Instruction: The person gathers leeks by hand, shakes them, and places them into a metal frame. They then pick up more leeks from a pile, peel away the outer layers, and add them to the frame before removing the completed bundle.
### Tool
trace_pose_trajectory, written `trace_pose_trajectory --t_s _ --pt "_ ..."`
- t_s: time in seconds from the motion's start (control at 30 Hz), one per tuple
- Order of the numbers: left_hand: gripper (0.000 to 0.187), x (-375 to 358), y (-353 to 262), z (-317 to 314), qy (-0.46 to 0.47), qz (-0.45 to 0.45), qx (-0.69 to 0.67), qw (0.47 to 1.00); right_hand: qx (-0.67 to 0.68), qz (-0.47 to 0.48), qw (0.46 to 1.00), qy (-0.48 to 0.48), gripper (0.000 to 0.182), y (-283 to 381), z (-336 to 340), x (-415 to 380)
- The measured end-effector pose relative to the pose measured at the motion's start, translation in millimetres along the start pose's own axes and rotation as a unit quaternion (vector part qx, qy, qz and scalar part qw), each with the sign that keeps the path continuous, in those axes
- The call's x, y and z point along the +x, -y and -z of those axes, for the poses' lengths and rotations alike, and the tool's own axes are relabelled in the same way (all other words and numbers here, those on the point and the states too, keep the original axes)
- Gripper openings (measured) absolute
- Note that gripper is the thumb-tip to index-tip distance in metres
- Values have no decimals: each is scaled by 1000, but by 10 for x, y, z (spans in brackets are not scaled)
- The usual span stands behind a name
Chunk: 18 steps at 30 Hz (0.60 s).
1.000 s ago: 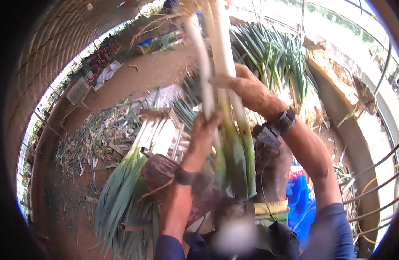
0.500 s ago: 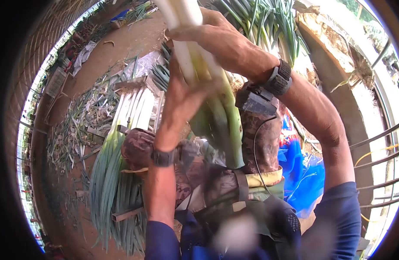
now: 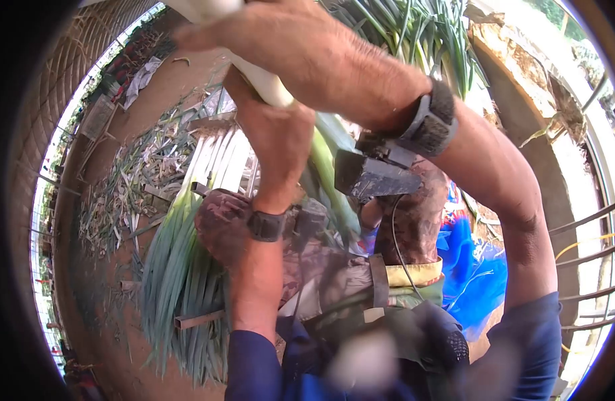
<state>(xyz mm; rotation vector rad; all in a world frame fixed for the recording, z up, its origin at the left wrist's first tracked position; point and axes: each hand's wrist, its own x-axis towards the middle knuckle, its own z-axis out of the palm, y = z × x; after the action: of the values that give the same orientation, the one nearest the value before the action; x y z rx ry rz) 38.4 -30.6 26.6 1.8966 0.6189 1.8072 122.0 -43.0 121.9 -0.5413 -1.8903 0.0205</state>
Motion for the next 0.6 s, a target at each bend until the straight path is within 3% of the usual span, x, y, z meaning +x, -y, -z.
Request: trace_pose_trajectory --t_s 0.07,0.13,0.2,0.27,0.3,0.33,0.4,0.47,0.5,0.53,0.57,0.6 --pt "59 318 -3 229 -31 -134 73 988 56 -40 997 21 51 134 68 137" --pt "58 665 -336 495 -67 -107 69 990 122 -65 990 37 56 280 176 314" --pt "45 985 -438 996 -77 -176 117 974 186 -84 978 49 62 373 264 453" --pt "27 1288 -714 1570 -70 -186 257 946 237 -106 964 61 67 392 269 554" --pt "21 1457 -827 1982 -50 -310 497 809 256 -120 957 66 70 335 235 584" --pt "16 1576 -937 2366 -18 -405 692 598 273 -136 950 70 73 252 184 605" --pt "23 1602 -1127 2778 -125 -230 605 752 291 -180 937 74 78 -31 15 551" --pt "33 1706 -1138 3437 -148 -209 572 779 311 -210 924 80 81 -501 -183 425" --pt "33 1703 -1178 3743 -149 -206 582 772 274 -267 922 53 63 -903 -387 211" --pt "40 1664 -1236 4031 -128 -157 703 681 235 -323 916 26 47 -1268 -577 -15" --pt "48 1601 -1279 4202 -104 -104 805 574 237 -351 905 41 51 -1565 -672 -245" --pt "48 1491 -1282 4256 -107 -102 810 568 236 -376 894 55 56 -1824 -728 -505"
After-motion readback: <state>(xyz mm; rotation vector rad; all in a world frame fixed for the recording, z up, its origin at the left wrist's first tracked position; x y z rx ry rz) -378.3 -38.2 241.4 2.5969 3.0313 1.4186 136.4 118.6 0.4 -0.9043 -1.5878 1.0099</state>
